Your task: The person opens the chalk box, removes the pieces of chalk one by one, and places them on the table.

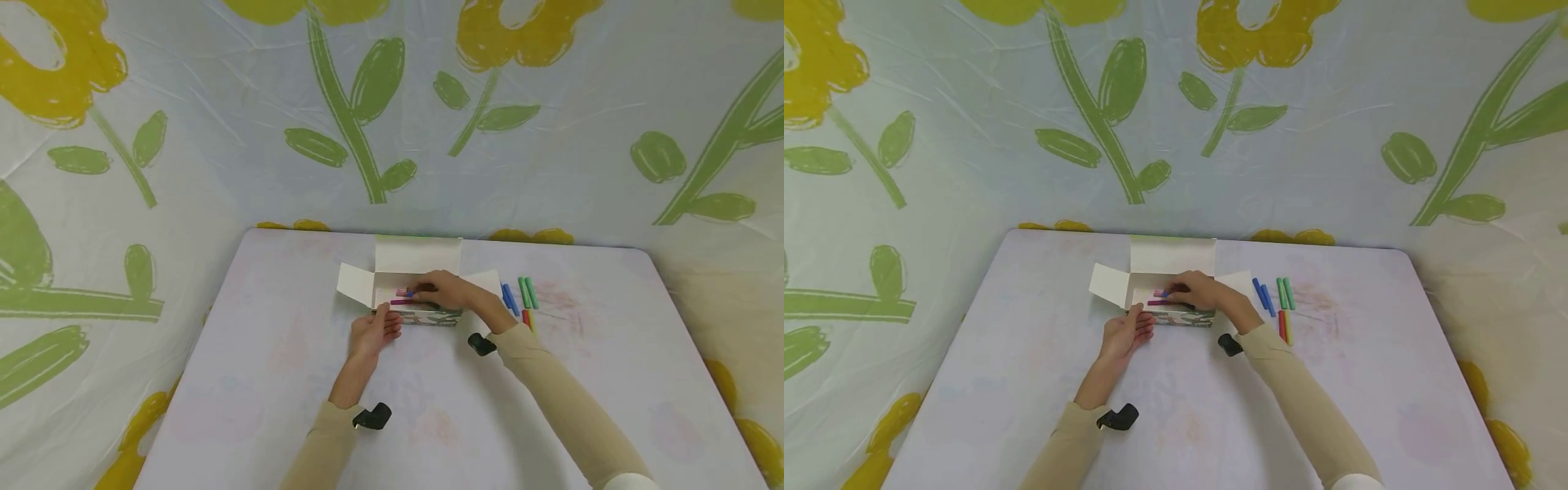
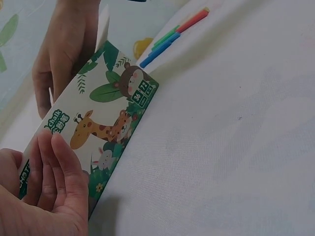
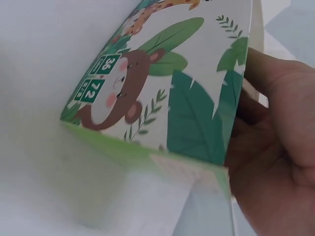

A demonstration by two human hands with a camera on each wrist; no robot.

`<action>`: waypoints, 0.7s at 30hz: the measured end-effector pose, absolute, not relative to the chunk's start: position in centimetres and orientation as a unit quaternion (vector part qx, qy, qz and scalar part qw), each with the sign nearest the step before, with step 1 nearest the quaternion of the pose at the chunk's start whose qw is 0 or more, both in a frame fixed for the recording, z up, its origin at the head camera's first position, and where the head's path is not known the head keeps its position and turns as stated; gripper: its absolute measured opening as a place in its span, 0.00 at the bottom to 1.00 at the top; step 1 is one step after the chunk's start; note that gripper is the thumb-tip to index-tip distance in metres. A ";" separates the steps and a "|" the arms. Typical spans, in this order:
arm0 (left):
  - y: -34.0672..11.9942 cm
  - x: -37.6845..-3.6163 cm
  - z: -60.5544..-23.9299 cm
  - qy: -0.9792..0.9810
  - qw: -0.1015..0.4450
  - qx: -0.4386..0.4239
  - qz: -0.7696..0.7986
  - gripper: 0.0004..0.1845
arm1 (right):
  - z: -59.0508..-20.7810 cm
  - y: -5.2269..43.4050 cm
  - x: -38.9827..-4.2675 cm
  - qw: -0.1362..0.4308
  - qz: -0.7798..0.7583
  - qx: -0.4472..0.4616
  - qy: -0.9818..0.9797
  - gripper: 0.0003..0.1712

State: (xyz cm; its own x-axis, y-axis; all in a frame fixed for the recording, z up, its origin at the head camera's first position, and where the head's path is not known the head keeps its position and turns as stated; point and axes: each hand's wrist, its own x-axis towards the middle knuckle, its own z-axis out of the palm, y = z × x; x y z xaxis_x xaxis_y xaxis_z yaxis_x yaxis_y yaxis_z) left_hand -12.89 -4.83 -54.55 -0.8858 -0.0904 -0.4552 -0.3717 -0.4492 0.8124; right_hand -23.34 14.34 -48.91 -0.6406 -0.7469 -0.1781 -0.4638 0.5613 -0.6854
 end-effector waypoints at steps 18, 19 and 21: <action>-5.0 -12.9 -54.6 0.522 0.092 -0.221 0.819 0.19 | -46.8 18.8 -21.9 0.102 -0.439 -0.292 0.844 0.16; -5.0 -12.9 -54.6 0.521 0.093 -0.222 0.819 0.19 | -46.8 19.2 -21.9 0.100 -0.440 -0.283 0.846 0.16; -5.0 -12.9 -54.6 0.521 0.092 -0.222 0.819 0.19 | -46.6 20.1 -21.8 0.098 -0.440 -0.263 0.853 0.17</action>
